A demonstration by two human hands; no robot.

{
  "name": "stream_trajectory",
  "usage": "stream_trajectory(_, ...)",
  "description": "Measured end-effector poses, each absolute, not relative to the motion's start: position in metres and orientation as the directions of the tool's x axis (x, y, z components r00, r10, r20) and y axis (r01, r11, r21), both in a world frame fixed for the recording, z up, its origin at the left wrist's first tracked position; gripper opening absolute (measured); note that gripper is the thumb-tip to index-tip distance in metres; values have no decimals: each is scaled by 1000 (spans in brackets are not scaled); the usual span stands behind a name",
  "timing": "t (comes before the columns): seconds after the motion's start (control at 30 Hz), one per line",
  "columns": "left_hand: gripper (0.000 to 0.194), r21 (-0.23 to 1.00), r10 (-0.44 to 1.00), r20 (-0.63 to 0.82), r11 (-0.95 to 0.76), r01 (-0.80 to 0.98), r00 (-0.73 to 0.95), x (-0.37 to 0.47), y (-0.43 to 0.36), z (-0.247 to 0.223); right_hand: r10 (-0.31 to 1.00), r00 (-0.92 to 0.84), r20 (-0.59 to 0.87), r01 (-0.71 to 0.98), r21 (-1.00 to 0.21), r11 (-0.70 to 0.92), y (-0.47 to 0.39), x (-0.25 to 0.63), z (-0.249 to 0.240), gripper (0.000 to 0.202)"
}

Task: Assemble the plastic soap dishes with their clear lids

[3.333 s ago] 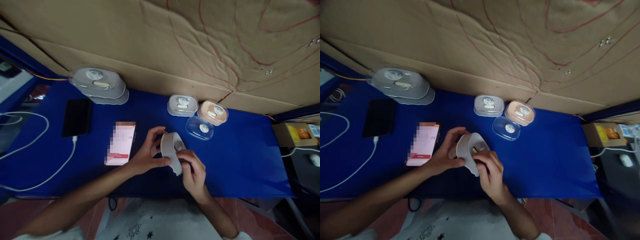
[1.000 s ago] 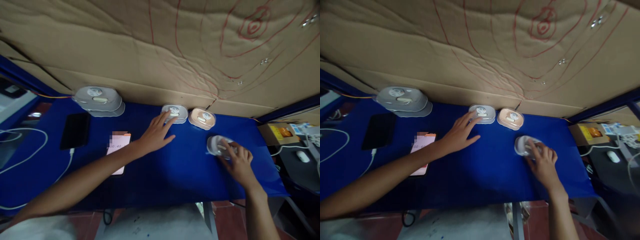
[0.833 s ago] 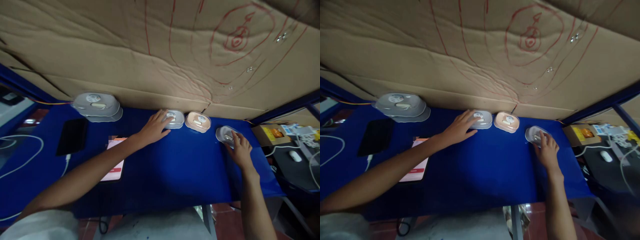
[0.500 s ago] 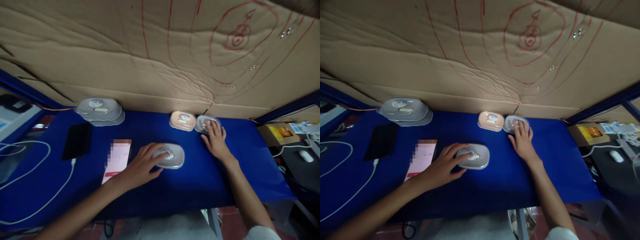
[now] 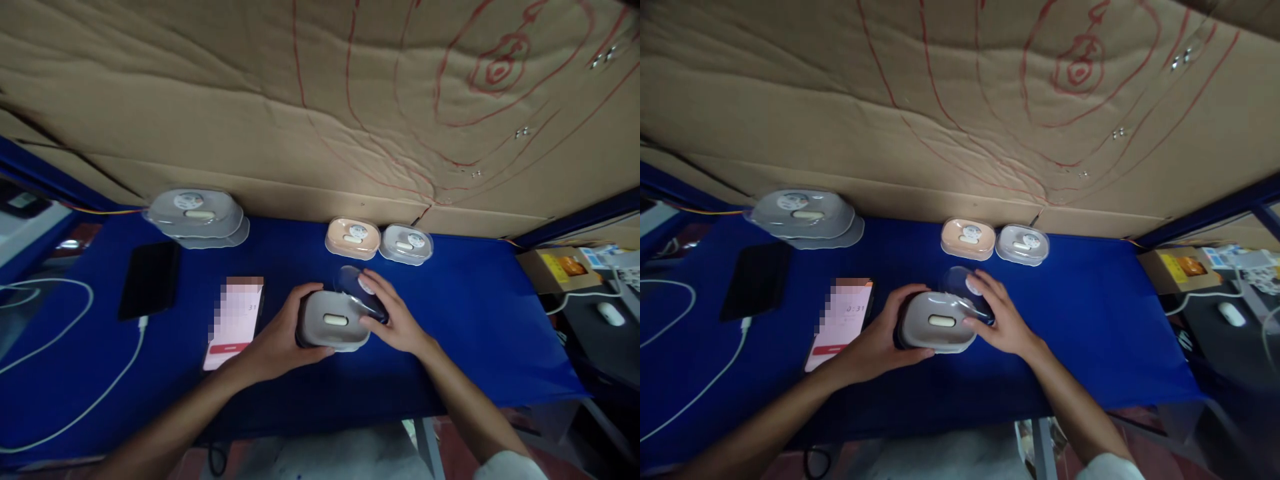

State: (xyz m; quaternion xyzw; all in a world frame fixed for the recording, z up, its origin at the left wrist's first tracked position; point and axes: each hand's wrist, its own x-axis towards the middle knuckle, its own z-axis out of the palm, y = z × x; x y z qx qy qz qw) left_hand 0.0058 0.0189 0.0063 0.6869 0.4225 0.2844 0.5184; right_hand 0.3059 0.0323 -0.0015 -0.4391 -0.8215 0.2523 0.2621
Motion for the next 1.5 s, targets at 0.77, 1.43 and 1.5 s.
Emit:
stream_trajectory(0.77, 114, 996, 878, -86, 66, 59, 470, 12, 18, -12, 854, -461, 240, 345, -838, 422, 23, 293, 18, 25)
stream_trajectory(1.43, 41, 491, 489, 207, -801, 342, 847, 22, -4, 8, 764, -530, 367, 699, -322, 639, 29, 300, -5, 34)
stream_trajectory(1.5, 31, 504, 490, 175, -790, 349, 854, 20, -4, 5, 773, -519, 366, 717, -306, 626, 31, 301, -8, 35)
